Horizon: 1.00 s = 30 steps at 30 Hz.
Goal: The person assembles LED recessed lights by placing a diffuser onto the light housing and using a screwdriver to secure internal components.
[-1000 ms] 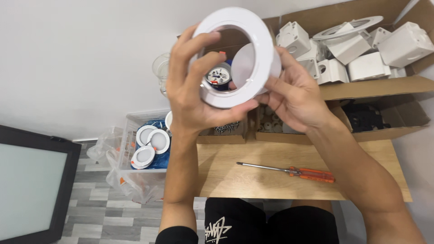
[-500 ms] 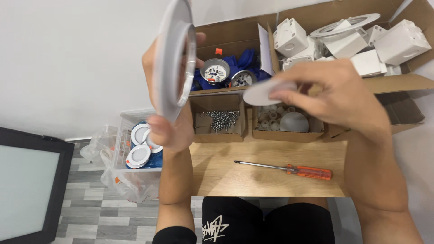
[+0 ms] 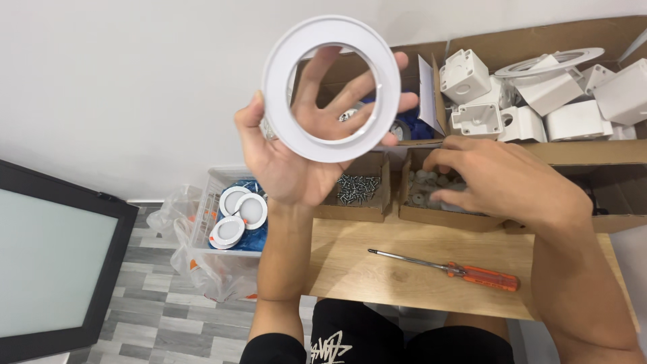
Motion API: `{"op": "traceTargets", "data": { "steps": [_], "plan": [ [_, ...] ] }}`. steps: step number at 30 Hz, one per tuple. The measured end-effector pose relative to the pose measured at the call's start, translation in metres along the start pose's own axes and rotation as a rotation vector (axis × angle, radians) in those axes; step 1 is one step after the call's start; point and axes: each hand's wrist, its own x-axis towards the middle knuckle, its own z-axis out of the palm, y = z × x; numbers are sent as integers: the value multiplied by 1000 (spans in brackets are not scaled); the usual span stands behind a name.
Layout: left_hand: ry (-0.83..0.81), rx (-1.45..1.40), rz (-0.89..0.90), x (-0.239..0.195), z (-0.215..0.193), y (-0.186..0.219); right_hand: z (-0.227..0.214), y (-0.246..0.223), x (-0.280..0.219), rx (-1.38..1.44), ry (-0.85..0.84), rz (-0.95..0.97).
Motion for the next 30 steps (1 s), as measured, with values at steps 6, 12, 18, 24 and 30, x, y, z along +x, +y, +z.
{"op": "traceTargets", "data": {
  "steps": [6,12,18,24,30],
  "plan": [
    [60,-148,-54,10,17,-7,8,10,-14,303,787,-380],
    [264,115,-33,19,36,-24,-3,-8,-38,375,997,-648],
    [88,73,46,11,-19,-50,5,-18,-25,181,1205,-723],
    [24,394,-31,15,-5,-42,10,4,-14,305,1290,-679],
    [-5,779,54,13,6,-36,2,-2,-25,793,1194,-533]
  ]
}}
